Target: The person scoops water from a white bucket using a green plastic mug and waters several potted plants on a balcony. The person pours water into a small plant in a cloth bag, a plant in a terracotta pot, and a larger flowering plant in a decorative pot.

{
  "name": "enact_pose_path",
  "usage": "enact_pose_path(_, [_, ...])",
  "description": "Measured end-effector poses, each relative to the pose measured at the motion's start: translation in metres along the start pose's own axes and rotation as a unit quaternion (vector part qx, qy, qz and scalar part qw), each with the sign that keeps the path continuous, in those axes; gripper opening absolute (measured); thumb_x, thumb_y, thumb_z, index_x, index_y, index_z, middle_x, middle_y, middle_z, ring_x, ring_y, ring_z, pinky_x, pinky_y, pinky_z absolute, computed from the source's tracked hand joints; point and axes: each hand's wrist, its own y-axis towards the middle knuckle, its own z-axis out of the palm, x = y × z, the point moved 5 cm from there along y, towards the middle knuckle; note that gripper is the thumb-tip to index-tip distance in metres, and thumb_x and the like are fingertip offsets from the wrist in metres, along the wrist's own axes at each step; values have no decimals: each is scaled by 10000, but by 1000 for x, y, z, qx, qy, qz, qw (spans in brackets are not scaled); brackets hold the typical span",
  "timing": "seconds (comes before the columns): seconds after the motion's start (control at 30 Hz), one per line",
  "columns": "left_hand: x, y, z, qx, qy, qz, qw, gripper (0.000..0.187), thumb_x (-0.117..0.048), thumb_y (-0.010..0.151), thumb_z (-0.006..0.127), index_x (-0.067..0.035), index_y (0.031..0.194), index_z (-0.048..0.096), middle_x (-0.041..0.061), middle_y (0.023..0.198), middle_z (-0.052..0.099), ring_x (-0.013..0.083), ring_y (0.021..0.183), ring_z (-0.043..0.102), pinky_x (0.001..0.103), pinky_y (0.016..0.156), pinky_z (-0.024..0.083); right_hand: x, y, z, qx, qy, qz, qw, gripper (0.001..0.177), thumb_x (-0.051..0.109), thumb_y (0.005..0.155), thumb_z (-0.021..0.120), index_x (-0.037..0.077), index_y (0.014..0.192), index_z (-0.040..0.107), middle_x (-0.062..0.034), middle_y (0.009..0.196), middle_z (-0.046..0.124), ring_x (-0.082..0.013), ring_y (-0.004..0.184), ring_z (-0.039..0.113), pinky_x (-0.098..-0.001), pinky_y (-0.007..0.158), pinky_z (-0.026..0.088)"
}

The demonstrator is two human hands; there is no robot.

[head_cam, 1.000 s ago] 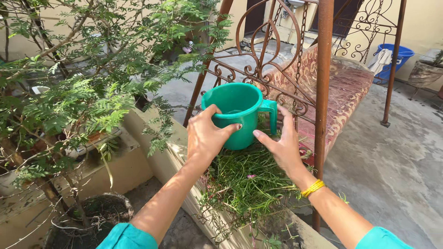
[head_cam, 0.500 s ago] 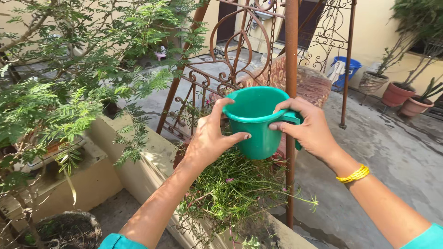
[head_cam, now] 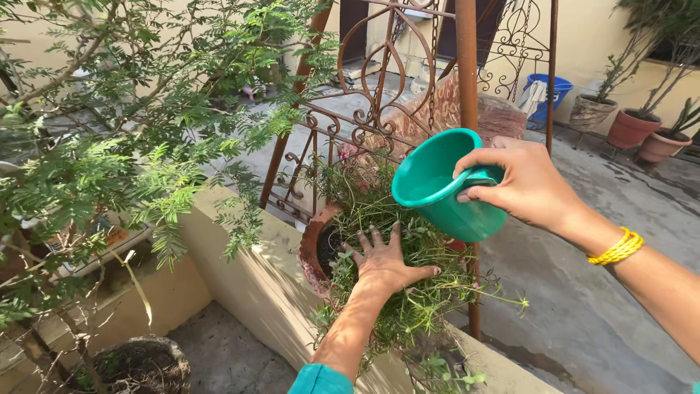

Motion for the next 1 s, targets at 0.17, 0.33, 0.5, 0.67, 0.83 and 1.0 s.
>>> enact_pose_path(0.17, [-10, -10, 12, 3, 86, 4, 996, 1358, -881, 638, 677, -208, 1654, 76, 289, 1690, 19, 515, 1560, -76, 775, 1166, -101, 18, 6, 2, 14, 3, -12, 1000, 373, 210, 685, 878, 178, 1042, 775, -61, 799, 642, -200, 669, 608, -361, 581, 468])
enact_pose_path(0.33, [-14, -17, 10, 5, 75, 2, 997, 1345, -819, 682, 717, -192, 1658, 37, 293, 1684, 6, 509, 1553, -80, 736, 1181, -74, 33, 15, 7, 23, -17, -46, 999, 356, 206, 704, 869, 176, 1041, 761, -81, 810, 628, -223, 684, 637, -372, 597, 497])
enact_pose_path(0.5, [-15, -20, 11, -19, 71, 4, 997, 1300, -777, 714, 734, -169, 1653, 71, 311, 1676, 22, 510, 1551, -52, 727, 1190, -49, 43, 32, 15, 12, -24, -85, 996, 357, 207, 691, 876, 166, 1023, 750, -100, 825, 641, -261, 723, 660, -400, 635, 518])
enact_pose_path(0.67, [-12, -21, 13, -44, 70, 17, 996, 1275, -768, 704, 738, -163, 1642, 122, 325, 1662, 52, 522, 1544, -17, 709, 1190, -22, 46, 43, 30, 19, -55, -78, 995, 369, 207, 689, 881, 172, 1033, 750, -123, 874, 645, -302, 764, 667, -439, 680, 513])
enact_pose_path(0.83, [-11, -24, 13, -47, 79, 26, 995, 1277, -772, 713, 730, -145, 1643, 120, 337, 1657, 62, 514, 1541, 13, 710, 1195, -24, 46, 49, 39, 16, -60, -95, 994, 376, 220, 695, 876, 168, 1044, 748, -132, 883, 640, -328, 805, 655, -462, 687, 502])
enact_pose_path(1.0, [-11, -25, 13, -47, 83, 26, 995, 1284, -782, 712, 718, -141, 1643, 109, 333, 1654, 78, 508, 1540, 25, 712, 1189, -15, 38, 49, 45, 32, -66, -70, 995, 373, 240, 700, 868, 177, 1048, 749, -140, 885, 628, -321, 769, 658, -464, 685, 505])
